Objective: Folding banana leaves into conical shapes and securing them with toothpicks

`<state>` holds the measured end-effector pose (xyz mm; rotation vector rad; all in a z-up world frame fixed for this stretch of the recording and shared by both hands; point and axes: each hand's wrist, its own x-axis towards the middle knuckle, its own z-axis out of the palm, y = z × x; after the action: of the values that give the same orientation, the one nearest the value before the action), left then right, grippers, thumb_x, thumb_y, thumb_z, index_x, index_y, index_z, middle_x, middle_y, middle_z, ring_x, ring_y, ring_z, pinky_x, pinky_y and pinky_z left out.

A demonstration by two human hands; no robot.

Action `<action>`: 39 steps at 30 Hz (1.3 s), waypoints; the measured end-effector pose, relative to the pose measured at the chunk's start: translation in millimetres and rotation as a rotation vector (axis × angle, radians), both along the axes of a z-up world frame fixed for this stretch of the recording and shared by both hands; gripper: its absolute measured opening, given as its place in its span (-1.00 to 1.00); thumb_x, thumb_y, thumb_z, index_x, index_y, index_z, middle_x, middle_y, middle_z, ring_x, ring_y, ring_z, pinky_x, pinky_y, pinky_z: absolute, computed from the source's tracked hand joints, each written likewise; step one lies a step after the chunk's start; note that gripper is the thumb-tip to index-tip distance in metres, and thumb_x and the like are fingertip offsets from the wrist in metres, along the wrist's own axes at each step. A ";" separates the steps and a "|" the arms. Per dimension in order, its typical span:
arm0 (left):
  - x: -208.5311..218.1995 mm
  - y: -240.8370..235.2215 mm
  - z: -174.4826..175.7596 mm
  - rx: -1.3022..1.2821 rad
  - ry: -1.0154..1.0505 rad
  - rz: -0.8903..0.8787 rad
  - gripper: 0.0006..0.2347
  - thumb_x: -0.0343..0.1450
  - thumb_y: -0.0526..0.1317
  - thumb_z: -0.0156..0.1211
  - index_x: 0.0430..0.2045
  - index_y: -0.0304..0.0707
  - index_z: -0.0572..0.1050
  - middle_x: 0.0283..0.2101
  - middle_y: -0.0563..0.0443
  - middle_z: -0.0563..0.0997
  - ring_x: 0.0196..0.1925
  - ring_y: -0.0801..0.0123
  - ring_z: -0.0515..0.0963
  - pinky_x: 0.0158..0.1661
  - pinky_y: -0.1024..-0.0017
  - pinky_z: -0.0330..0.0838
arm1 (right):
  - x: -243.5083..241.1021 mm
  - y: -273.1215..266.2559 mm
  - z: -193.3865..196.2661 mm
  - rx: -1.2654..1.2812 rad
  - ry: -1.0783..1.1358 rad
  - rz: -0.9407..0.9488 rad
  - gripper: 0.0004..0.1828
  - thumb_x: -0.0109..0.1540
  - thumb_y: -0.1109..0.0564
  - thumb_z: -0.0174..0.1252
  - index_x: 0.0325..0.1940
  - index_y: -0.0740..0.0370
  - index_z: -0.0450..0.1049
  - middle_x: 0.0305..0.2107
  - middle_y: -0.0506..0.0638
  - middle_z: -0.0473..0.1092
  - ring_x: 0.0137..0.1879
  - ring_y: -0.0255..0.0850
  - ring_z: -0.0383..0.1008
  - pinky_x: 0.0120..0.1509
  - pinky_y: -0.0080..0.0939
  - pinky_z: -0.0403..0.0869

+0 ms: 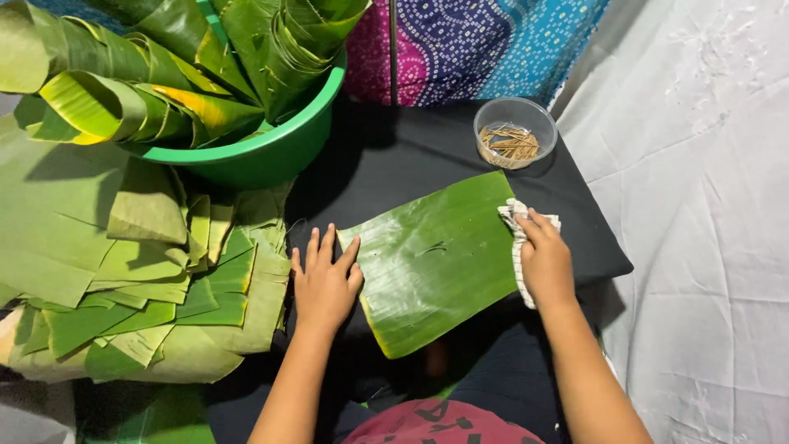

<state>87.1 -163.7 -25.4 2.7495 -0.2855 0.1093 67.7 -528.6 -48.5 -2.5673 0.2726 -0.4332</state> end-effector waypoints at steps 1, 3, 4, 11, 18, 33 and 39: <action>-0.7 -1.2 -4.2 0.032 -0.136 -0.029 -0.63 0.42 -0.18 0.09 0.15 0.03 0.54 0.42 -0.21 0.33 0.53 -0.10 0.14 0.36 -0.25 -0.09 | 1.5 -1.5 -1.3 -0.049 0.020 -0.008 -0.43 0.27 0.35 0.01 0.29 -0.11 0.52 0.31 -0.04 0.37 0.41 0.04 0.34 0.45 0.04 0.34; -2.1 -5.7 -10.8 0.066 -0.275 -0.053 -0.65 0.37 -0.23 0.18 0.08 0.00 0.58 0.39 -0.22 0.37 0.50 -0.11 0.21 0.33 -0.23 0.03 | 5.1 6.9 1.6 -0.099 0.036 -0.011 -0.45 0.28 0.33 0.01 0.30 -0.10 0.52 0.32 -0.07 0.36 0.41 -0.02 0.35 0.45 0.01 0.34; -2.6 -9.2 -12.9 0.053 -0.376 -0.109 -0.68 0.35 -0.26 0.20 0.00 -0.04 0.61 0.29 -0.17 0.46 0.43 -0.04 0.31 0.31 -0.12 0.12 | 7.1 16.8 6.0 -0.101 -0.022 0.050 -0.46 0.24 0.37 0.02 0.26 0.02 0.53 0.31 0.03 0.37 0.40 0.04 0.36 0.45 0.05 0.34; -7.1 -36.6 8.4 0.131 0.040 -0.161 -0.64 0.47 -0.10 0.03 0.08 -0.33 0.49 0.34 -0.25 0.39 0.54 0.05 0.13 0.44 -0.19 -0.24 | 23.8 159.9 20.0 0.114 -0.137 0.642 -0.36 0.15 0.42 -0.12 0.32 0.20 0.42 0.26 0.32 0.34 0.42 0.22 0.29 0.50 0.12 0.24; -6.8 -33.7 11.6 0.159 0.175 -0.158 -0.50 0.58 -0.03 -0.26 0.42 -0.27 0.11 0.53 -0.14 0.06 0.59 0.12 -0.08 0.43 -0.22 -0.49 | 52.9 141.2 0.0 0.144 -0.034 0.628 -0.33 0.20 0.42 -0.20 0.36 0.12 0.40 0.25 0.28 0.31 0.44 0.24 0.25 0.50 0.16 0.24; -7.8 -31.9 13.4 0.175 0.206 -0.170 -0.48 0.58 0.02 -0.30 0.44 -0.24 0.07 0.55 -0.10 0.02 0.59 0.15 -0.10 0.40 -0.33 -0.51 | 31.2 -72.3 8.9 -0.444 -0.034 -0.088 -0.54 0.29 0.27 0.11 0.22 -0.12 0.57 0.32 0.04 0.39 0.47 0.03 0.32 0.56 0.23 0.14; -7.5 -29.0 -9.8 0.088 -0.293 -0.212 -0.61 0.49 -0.09 0.08 0.20 -0.20 0.43 0.27 -0.08 0.49 0.39 0.19 0.37 0.40 -0.30 -0.21 | -9.7 -16.3 54.1 -0.227 0.195 0.487 -0.30 0.14 -0.28 0.29 0.37 -0.21 0.40 0.40 0.07 0.23 0.57 0.11 0.06 0.50 0.60 -0.06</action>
<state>79.6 -192.6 -35.2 2.7647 -0.6729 0.4541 58.0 -544.8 5.6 -2.7758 -0.3522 -0.0323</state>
